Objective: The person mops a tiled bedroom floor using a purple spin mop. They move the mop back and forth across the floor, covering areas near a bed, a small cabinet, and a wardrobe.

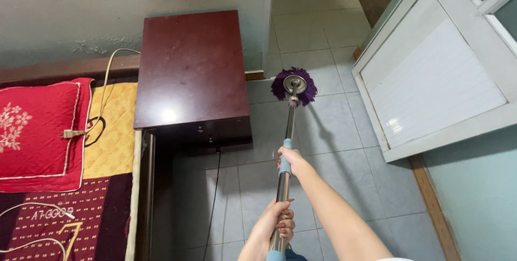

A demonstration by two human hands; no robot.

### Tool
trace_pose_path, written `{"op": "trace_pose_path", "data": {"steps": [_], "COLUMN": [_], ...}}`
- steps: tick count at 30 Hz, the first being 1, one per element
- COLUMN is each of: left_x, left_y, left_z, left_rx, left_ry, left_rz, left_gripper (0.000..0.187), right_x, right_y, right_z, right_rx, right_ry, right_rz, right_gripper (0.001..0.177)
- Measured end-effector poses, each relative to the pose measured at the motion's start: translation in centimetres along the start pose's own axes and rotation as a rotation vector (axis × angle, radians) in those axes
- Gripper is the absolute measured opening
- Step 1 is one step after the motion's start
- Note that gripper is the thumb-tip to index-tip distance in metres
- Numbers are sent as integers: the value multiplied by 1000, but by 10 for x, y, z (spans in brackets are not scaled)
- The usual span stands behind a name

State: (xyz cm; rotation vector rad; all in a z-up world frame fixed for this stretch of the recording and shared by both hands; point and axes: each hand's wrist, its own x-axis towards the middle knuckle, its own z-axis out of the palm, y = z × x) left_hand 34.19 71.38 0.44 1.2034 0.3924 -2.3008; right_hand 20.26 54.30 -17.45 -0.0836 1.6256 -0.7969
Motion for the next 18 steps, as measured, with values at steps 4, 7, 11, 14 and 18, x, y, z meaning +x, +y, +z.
{"op": "trace_pose_path", "data": {"steps": [4, 7, 11, 14, 18], "left_x": [39, 38, 12, -4, -48], "left_y": [2, 0, -8, -22, -50], "left_z": [-30, -50, -61, -83, -114], "left_rx": [-105, -153, -193, -186, -185], "left_ry": [-118, -196, -258, -272, -247], "left_rz": [-117, -173, -137, -138, -113], "left_gripper": [15, 13, 22, 19, 16], "right_x": [16, 1, -19, -41, -69], "right_y": [0, 8, 21, 44, 95], "right_z": [4, 11, 17, 19, 23], "right_rx": [17, 16, 5, 16, 36], "right_ry": [-2, -8, 22, 26, 22], "right_rz": [8, -12, 9, 19, 24], "right_gripper": [11, 11, 12, 9, 13]}}
